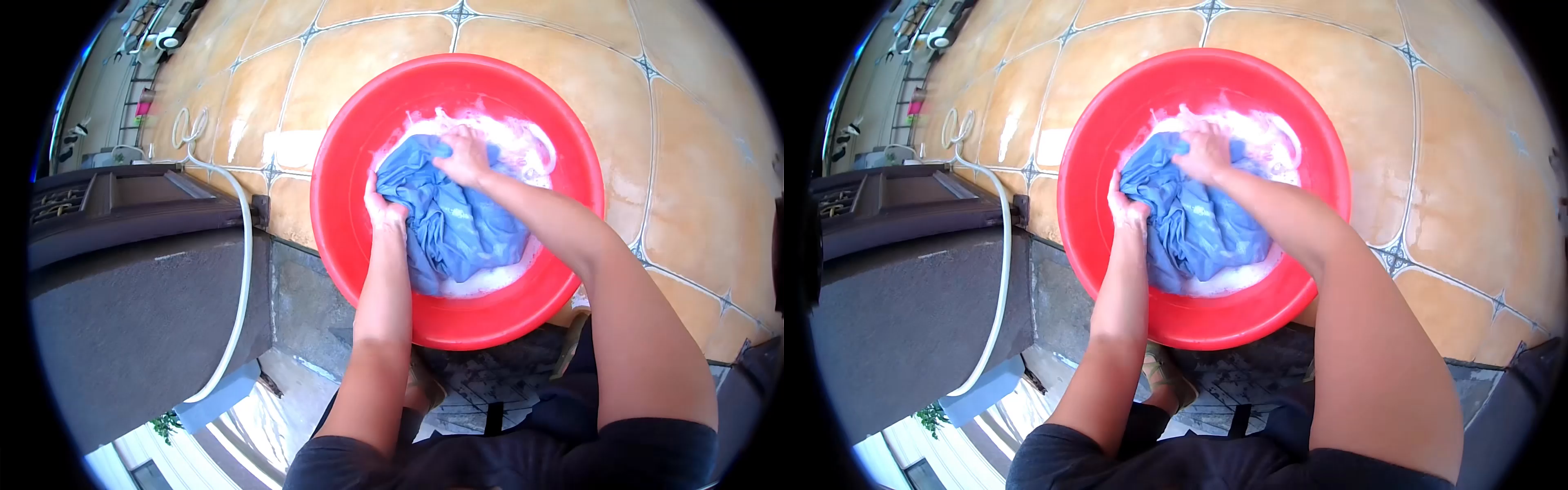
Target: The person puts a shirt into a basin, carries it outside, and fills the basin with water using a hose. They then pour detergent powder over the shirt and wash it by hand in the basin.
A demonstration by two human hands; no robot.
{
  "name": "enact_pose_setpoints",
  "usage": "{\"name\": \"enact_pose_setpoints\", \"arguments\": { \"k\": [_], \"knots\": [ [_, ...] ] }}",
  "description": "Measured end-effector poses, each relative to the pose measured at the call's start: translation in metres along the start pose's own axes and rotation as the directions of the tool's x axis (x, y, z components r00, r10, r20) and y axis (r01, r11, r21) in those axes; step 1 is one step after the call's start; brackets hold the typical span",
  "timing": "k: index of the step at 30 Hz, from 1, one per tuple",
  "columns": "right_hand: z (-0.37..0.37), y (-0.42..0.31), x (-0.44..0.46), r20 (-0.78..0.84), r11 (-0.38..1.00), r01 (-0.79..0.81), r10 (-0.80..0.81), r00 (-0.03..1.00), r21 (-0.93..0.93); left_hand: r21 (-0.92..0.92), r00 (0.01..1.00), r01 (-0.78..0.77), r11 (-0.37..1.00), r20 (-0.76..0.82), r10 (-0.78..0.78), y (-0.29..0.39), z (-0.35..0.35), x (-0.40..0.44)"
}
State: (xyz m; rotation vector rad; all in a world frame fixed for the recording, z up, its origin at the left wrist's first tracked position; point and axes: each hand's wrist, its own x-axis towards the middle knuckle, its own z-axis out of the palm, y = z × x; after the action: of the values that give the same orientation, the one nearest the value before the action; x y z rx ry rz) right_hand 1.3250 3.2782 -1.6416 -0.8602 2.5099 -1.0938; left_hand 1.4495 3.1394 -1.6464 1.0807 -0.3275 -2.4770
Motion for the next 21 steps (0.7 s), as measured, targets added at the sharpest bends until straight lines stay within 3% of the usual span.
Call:
{"name": "enact_pose_setpoints", "arguments": {
  "k": [1,3,5,7,8,9,10,11,12,13,14,15,16,17,18,19,21],
  "knots": [
    [0.007,-0.023,-0.018,-0.088,0.976,0.207,-0.201,0.976,0.065,-0.045,0.998,0.056,0.997,0.017,-0.055,-0.005,0.003,0.010],
    [-0.008,-0.093,-0.082,-0.100,0.848,0.529,-0.526,0.845,0.006,0.042,0.936,0.035,0.999,0.349,-0.047,-0.022,0.011,-0.026],
    [-0.001,-0.095,-0.079,-0.175,0.919,0.393,-0.380,0.908,0.042,0.430,0.837,-0.279,0.859,0.547,-0.002,-0.035,-0.037,0.022],
    [0.000,-0.085,-0.047,-0.229,0.962,0.193,-0.147,0.962,0.194,0.465,0.863,-0.259,0.846,0.505,-0.013,-0.045,-0.025,0.023],
    [-0.011,-0.075,-0.017,-0.234,0.968,-0.023,0.084,0.969,0.249,0.319,0.933,-0.068,0.945,0.357,-0.054,-0.057,0.025,-0.010],
    [-0.017,-0.056,0.007,-0.257,0.970,-0.138,0.188,0.948,0.202,0.123,0.969,0.107,0.987,0.211,-0.131,-0.067,0.057,-0.032],
    [-0.025,-0.054,0.001,-0.240,0.971,-0.070,0.125,0.963,0.227,0.173,0.957,0.155,0.973,0.216,-0.191,-0.070,0.062,-0.038],
    [-0.031,-0.054,-0.004,-0.226,0.969,0.001,0.057,0.973,0.249,0.096,0.856,0.171,0.981,0.479,-0.196,-0.068,0.050,-0.024],
    [-0.036,-0.065,-0.018,-0.171,0.969,0.052,-0.010,0.985,0.240,0.010,0.688,0.203,0.979,0.710,-0.150,-0.067,0.027,0.006],
    [-0.036,-0.079,-0.042,-0.119,0.967,0.097,-0.071,0.990,0.234,0.130,0.792,0.141,0.981,0.580,-0.191,-0.054,0.035,-0.014],
    [-0.027,-0.089,-0.068,-0.238,0.942,0.309,-0.273,0.932,0.128,0.262,0.872,0.119,0.958,0.434,-0.227,-0.039,0.045,-0.035],
    [-0.035,-0.099,-0.081,-0.250,0.931,0.357,-0.331,0.910,0.069,0.133,0.718,0.127,0.983,0.672,-0.184,-0.047,0.036,-0.022],
    [-0.035,-0.095,-0.068,-0.181,0.954,0.279,-0.257,0.949,0.109,0.013,0.504,0.164,0.986,0.858,-0.096,-0.055,0.048,-0.012],
    [-0.036,-0.090,-0.047,-0.102,0.970,0.192,-0.178,0.979,0.151,0.047,0.782,-0.053,0.997,0.623,0.012,-0.058,0.046,-0.015],
    [-0.042,-0.082,-0.020,-0.125,0.994,0.010,0.004,0.992,0.112,0.217,0.947,-0.187,0.958,0.298,0.118,-0.059,0.062,-0.037],
    [-0.049,-0.077,-0.005,-0.156,0.981,-0.179,0.189,0.970,0.075,0.248,0.965,-0.100,0.964,0.261,0.033,-0.063,0.072,-0.047],
    [-0.048,-0.090,-0.026,-0.198,0.991,-0.060,0.083,0.977,0.122,0.278,0.973,0.053,0.959,0.201,-0.112,-0.066,0.086,-0.051]
  ]
}}
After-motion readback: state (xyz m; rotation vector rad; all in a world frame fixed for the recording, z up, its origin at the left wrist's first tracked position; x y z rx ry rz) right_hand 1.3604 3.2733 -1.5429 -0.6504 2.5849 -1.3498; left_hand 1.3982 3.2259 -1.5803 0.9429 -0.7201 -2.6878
